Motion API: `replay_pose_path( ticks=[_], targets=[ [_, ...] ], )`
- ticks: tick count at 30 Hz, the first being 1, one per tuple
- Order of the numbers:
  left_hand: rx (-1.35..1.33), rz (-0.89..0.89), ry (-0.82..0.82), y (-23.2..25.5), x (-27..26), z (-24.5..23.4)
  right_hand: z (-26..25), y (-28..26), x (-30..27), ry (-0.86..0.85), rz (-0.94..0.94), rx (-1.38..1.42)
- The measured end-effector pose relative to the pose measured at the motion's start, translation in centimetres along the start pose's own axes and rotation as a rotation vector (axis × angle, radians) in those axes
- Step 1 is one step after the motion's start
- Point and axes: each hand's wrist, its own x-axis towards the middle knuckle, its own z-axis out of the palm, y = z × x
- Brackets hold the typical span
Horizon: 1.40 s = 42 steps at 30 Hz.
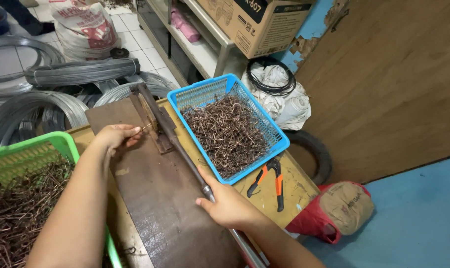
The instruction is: Manually bending small metal clips using a lever-operated jig on a workbench.
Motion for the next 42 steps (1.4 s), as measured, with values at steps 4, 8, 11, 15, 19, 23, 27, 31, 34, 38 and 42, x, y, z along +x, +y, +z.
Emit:
replay_pose_path(
  ticks=[4,8,11,15,19,23,27,31,34,38,42],
  targets=[
    [-0.097,-0.053,0.043,0.5,-1.2,1.6,0.7,0.9,0.6,-0.017,0.008,0.018],
    [-0.054,0.002,0.010,0.4,-0.1,3.5,1.9,2.3,1.7,0.046,-0.087,0.060],
    [-0.095,0.019,0.044,0.4,0.0,3.8,2.2,1.9,1.4,0.036,-0.065,0.096],
    [-0.203,0.015,0.077,-0.4,-0.1,4.0,2.5,2.1,1.5,0.042,-0.039,0.107],
    [-0.182,0.044,0.117,0.4,-1.4,4.6,2.4,1.7,1.2,0.051,-0.033,0.143],
    [-0.176,0.078,0.090,-0.1,-1.0,4.5,2.1,1.0,0.6,0.042,-0.010,0.121],
    [-0.177,0.092,0.104,-0.3,-0.9,4.6,3.2,2.2,1.7,0.064,-0.091,0.145],
    [-0.166,0.085,0.100,0.0,-1.3,4.8,3.8,2.8,2.3,0.106,-0.098,0.175],
    [-0.183,0.089,0.096,2.3,-4.5,6.1,3.4,2.2,1.8,0.085,-0.050,0.191],
    [0.460,0.303,0.606,6.4,-10.9,9.8,3.8,2.8,2.4,0.086,-0.023,0.132],
    [0.904,1.367,0.528,8.7,-16.5,16.9,5.2,5.0,4.4,0.139,-0.056,0.082]
  ],
)
